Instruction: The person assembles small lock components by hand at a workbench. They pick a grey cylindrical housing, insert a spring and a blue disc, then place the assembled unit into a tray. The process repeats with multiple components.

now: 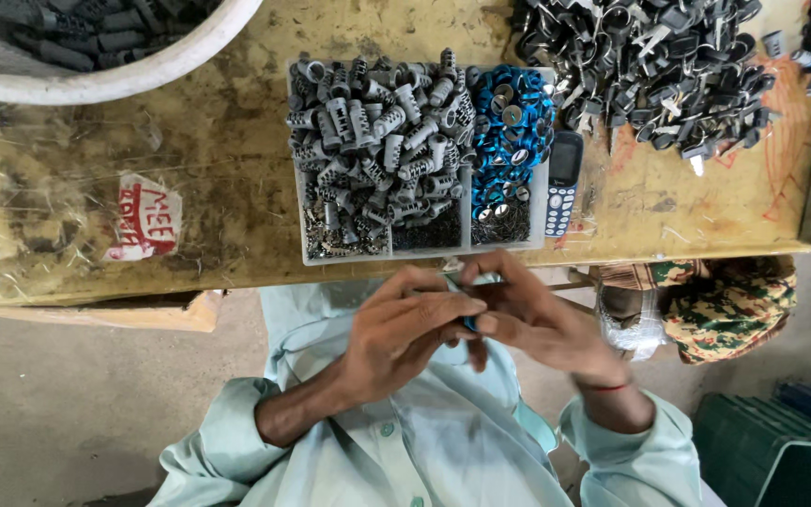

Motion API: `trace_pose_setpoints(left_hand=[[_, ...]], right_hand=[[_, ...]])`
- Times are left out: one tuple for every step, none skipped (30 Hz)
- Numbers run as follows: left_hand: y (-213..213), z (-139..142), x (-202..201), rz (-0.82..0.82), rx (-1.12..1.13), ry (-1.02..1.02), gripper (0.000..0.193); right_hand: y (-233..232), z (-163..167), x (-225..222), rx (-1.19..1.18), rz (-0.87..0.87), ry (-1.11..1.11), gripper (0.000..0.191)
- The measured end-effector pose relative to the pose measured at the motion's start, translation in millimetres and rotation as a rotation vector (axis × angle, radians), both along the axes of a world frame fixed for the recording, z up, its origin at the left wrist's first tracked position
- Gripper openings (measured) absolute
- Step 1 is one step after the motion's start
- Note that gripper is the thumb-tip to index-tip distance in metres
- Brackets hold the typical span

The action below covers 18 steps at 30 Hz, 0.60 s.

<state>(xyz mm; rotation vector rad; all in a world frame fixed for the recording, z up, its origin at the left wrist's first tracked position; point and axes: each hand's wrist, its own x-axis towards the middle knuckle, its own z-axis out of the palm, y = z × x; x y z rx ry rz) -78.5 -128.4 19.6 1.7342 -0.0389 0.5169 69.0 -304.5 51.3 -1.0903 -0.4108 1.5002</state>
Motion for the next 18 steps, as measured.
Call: trace_pose_setpoints(left_hand=[[0.1, 0.7, 0.7, 0.018, 0.012, -0.038, 0.045], [2.1, 1.5, 0.9, 0.007, 0.015, -0.040, 0.045], [4.3, 2.5, 0.8, 0.000, 0.018, -0.042, 0.045], [6.0, 3.8, 0.3, -0.009, 0.020, -0.040, 0.045], [6.5, 4.3, 1.4, -0.015, 0.022, -0.038, 0.045], [7.0, 4.2, 3.5, -0.018, 0.026, -0.038, 0.045], [7.2, 4.0, 5.0, -0.019, 0.032, -0.037, 0.044], [7.0, 3.9, 5.6, -0.020, 0.035, -0.035, 0.044], [6.2, 3.5, 6.7, -0.022, 0.039, -0.032, 0.044], [5.0, 3.2, 7.4, -0.023, 0.042, -0.029, 0.043], [4.0, 2.9, 7.8, -0.030, 0.043, -0.023, 0.043], [3.1, 2.7, 8.4, -0.035, 0.044, -0.015, 0.043], [2.4, 2.5, 8.8, -0.039, 0.047, -0.007, 0.042], [1.9, 2.6, 9.2, -0.036, 0.051, -0.005, 0.042], [1.4, 2.6, 10.1, -0.036, 0.056, -0.007, 0.042], [1.2, 2.9, 10.6, -0.036, 0.058, -0.010, 0.042], [1.0, 3.2, 11.2, -0.045, 0.056, -0.012, 0.041], [0.4, 3.7, 11.5, -0.054, 0.052, -0.015, 0.041]], right_hand=[[-7.3, 2.7, 10.0, 0.011, -0.037, -0.530, 0.021], [-14.9, 5.3, 20.4, 0.014, -0.071, -1.063, 0.008], [-20.4, 4.9, 29.5, -0.190, -0.199, -1.325, 0.011], [-24.6, 3.2, 35.8, -0.407, -0.334, -1.575, 0.016], [-27.7, 0.5, 40.0, -0.436, -0.322, -1.599, 0.024], [-29.4, -2.6, 43.6, -0.460, -0.311, -1.625, 0.033], [-29.9, -6.0, 44.9, -0.483, -0.299, -1.651, 0.042], [-29.3, -10.0, 43.4, -0.490, -0.279, -1.666, 0.041], [-27.9, -13.7, 41.2, -0.498, -0.259, -1.679, 0.041], [-26.9, -16.0, 39.1, -0.506, -0.238, -1.693, 0.040], [-26.6, -17.0, 37.5, -0.523, -0.226, -1.708, 0.041], [-25.8, -17.7, 36.3, -0.536, -0.213, -1.722, 0.042], [-25.3, -17.8, 35.6, -0.548, -0.201, -1.735, 0.043], [-25.3, -16.9, 35.5, -0.568, -0.183, -1.725, 0.044], [-25.5, -15.6, 36.2, -0.589, -0.168, -1.717, 0.045], [-25.7, -14.1, 36.9, -0.612, -0.154, -1.710, 0.046], [-25.6, -12.8, 37.7, -0.614, -0.142, -1.699, 0.046], [-25.6, -11.3, 38.3, -0.618, -0.130, -1.689, 0.045]])
